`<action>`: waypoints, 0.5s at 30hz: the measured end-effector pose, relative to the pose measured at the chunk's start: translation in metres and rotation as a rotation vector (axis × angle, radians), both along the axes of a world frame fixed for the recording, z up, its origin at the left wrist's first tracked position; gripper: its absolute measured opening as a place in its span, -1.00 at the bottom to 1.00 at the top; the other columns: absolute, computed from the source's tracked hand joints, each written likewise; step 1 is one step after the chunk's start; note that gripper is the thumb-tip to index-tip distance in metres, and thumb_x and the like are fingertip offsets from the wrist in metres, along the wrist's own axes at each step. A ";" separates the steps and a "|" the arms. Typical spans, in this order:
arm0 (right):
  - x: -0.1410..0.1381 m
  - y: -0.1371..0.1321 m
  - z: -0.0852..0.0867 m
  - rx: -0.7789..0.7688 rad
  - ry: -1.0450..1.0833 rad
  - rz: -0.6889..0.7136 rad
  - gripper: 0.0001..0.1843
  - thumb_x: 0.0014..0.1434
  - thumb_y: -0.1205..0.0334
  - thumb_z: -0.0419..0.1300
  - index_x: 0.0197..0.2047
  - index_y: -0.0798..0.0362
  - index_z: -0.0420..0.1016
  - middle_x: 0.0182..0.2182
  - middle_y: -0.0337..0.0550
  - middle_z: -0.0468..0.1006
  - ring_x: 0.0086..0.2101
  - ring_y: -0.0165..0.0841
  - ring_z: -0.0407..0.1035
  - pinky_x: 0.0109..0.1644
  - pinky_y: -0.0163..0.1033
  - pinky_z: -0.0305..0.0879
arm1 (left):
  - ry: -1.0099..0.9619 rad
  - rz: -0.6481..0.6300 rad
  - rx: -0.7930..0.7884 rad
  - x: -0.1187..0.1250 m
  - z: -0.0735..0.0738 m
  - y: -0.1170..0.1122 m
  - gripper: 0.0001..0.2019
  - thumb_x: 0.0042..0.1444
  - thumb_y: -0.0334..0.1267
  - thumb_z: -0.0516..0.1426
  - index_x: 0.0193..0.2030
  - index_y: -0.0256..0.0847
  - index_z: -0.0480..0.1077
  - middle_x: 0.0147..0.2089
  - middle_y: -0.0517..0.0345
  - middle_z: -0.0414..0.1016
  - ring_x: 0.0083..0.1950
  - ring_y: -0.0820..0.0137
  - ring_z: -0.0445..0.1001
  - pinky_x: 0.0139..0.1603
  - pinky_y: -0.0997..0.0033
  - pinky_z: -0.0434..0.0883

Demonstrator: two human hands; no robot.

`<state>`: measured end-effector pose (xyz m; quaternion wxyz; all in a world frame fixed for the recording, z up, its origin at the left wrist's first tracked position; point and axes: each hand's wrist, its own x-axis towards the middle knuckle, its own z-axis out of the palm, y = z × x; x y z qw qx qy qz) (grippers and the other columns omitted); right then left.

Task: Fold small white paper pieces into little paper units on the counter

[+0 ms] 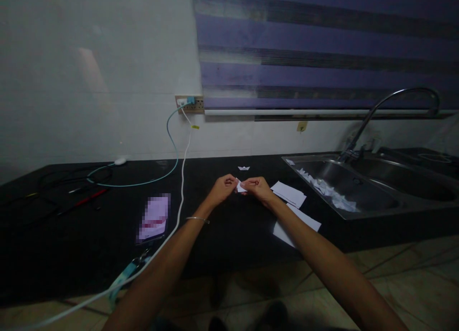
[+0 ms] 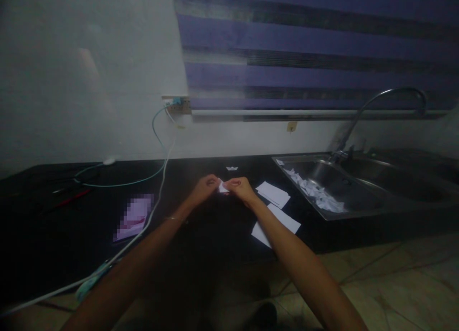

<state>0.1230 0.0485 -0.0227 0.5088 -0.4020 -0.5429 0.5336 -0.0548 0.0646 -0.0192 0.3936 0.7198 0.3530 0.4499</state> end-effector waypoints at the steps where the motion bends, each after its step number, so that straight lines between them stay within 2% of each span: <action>1: 0.000 0.000 0.000 0.007 0.002 -0.009 -0.67 -0.19 0.05 0.45 -0.41 0.13 0.62 -0.46 -0.12 0.62 -0.45 -0.32 0.46 -0.26 -0.17 0.42 | 0.050 -0.019 0.029 0.000 0.000 -0.002 -0.66 0.15 0.00 0.13 -0.36 -0.30 0.40 -0.44 0.16 0.46 -0.43 0.46 0.40 -0.40 0.51 0.30; 5: 0.001 0.001 0.001 -0.008 0.013 -0.002 -0.68 -0.20 0.09 0.44 -0.39 0.12 0.63 -0.43 -0.12 0.62 -0.43 -0.32 0.45 -0.26 -0.18 0.41 | 0.247 -0.087 0.149 0.000 0.002 -0.009 -0.56 0.25 0.03 -0.02 -0.39 -0.32 0.42 -0.48 0.20 0.38 -0.46 0.48 0.26 -0.43 0.51 0.18; 9: 0.000 0.001 0.002 -0.022 0.035 0.033 -0.76 -0.14 0.11 0.41 -0.44 0.09 0.58 -0.48 -0.19 0.55 -0.46 -0.37 0.39 -0.30 -0.22 0.37 | 0.233 -0.156 0.073 0.000 0.002 -0.011 -0.51 0.28 0.06 -0.10 -0.36 -0.33 0.41 -0.48 0.20 0.33 -0.47 0.48 0.24 -0.42 0.50 0.19; 12: 0.000 0.001 0.003 0.076 -0.101 0.035 -0.70 -0.01 -0.01 0.32 -0.47 0.09 0.52 -0.60 -0.28 0.42 -0.55 -0.45 0.25 -0.41 -0.29 0.24 | 0.226 -0.223 -0.008 -0.002 0.000 -0.010 -0.48 0.26 0.14 -0.11 -0.36 -0.31 0.37 -0.51 0.23 0.26 -0.52 0.50 0.19 -0.48 0.52 0.17; 15: 0.000 -0.001 0.006 0.226 -0.282 0.053 -0.62 0.05 -0.09 0.27 -0.48 0.10 0.50 -0.61 -0.29 0.37 -0.55 -0.45 0.20 -0.45 -0.32 0.11 | 0.270 -0.293 -0.023 -0.004 -0.001 -0.009 -0.45 0.23 0.20 -0.10 -0.37 -0.30 0.35 -0.52 0.24 0.25 -0.52 0.51 0.17 -0.51 0.52 0.14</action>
